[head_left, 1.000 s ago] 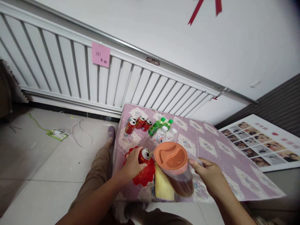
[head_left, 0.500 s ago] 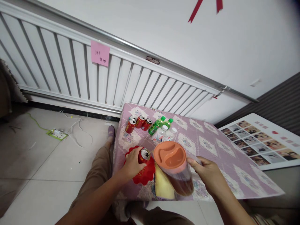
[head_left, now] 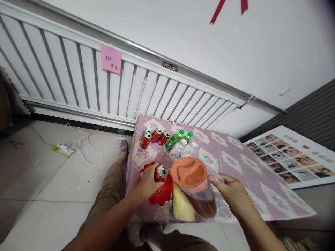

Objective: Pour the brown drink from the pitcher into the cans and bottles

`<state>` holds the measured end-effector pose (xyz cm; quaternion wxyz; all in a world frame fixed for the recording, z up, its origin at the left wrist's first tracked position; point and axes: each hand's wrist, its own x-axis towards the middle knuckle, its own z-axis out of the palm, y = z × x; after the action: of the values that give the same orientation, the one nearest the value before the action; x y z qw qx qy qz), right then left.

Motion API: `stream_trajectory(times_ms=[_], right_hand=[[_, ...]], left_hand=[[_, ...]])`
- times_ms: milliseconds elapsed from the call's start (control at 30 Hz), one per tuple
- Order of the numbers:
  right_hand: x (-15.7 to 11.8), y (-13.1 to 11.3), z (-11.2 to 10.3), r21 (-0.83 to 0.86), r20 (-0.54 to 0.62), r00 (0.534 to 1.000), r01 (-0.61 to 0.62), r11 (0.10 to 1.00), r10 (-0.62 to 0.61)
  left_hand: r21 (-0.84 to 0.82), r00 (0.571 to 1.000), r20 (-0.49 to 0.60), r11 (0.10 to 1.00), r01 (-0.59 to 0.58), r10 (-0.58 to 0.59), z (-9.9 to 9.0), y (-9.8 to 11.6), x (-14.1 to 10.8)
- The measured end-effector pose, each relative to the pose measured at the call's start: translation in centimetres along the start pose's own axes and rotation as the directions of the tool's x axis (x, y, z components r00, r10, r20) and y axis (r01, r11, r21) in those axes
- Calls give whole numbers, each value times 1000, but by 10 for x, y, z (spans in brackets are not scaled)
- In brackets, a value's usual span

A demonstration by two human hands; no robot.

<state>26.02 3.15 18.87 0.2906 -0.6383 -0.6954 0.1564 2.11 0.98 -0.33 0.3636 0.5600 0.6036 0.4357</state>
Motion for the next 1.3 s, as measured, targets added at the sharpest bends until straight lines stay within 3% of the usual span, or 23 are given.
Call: stream_trajectory(times_ms=[433, 1300], right_hand=[[1, 1, 0, 6, 73, 995, -68, 998, 67], [4, -9, 3, 37, 76, 992, -107, 994, 104]], left_hand=[[8, 1000, 5, 1000, 19, -20, -2, 0, 0], [2, 999, -2, 999, 34, -34, 0, -7, 0]])
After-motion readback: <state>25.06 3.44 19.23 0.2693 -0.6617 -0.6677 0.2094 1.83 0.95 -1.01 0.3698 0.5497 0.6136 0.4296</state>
